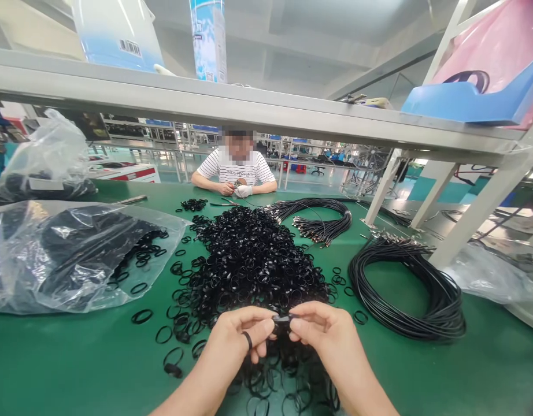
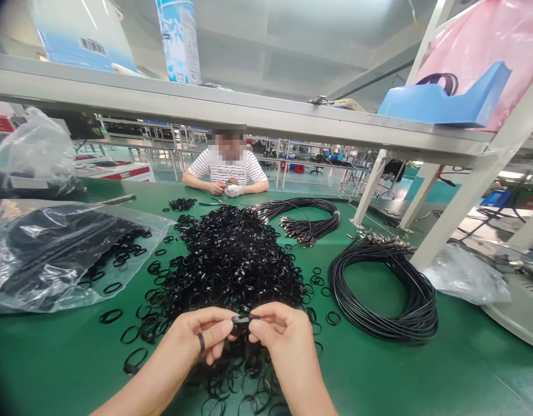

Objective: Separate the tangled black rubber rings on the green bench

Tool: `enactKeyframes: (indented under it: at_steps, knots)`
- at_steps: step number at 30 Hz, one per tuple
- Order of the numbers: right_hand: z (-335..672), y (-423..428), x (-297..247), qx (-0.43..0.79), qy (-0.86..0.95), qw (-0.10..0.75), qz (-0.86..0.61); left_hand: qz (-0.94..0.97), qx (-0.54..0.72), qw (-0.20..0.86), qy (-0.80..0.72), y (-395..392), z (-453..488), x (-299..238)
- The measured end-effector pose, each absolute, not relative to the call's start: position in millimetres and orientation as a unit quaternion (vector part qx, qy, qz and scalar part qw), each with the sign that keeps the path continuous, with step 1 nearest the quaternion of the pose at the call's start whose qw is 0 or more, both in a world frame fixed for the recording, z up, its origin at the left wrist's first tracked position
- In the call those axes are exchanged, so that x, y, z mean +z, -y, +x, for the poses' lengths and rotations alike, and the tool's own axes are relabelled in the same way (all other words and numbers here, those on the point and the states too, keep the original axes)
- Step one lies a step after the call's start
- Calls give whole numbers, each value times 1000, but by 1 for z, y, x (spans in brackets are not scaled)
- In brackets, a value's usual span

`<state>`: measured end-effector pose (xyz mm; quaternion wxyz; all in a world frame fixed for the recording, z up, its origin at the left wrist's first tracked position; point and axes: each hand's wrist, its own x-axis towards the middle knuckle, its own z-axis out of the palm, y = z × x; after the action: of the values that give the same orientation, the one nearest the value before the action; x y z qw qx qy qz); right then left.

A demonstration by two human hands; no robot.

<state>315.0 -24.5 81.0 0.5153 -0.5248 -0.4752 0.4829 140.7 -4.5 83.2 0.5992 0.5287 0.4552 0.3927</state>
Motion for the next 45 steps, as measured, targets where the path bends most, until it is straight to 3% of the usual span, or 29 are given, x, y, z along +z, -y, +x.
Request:
enactKeyframes:
  at_steps: [4,15,22,26,32,40,45]
  knots:
    - [322,22,82,490,434,547,-522,458,448,614,-461,0,133,85]
    - [301,29,73,471,515,488,-524,513,377,665,-391,14,150,80]
    - [320,25,86,460,428,562,-537,487,386,638,-455,8,140,85]
    - [315,31,97,440,526,496,-532,481,377,641,-465,10,141,87]
    - [299,40,99,316,670,416,-527,467,367,642,-485,15,147,88]
    - [308,33,98,567,458,489,-480,505,336,634,-479,17,147,94]
    - [314,31,102,551,424,529,-487,510,335,638,-469,18,145,95]
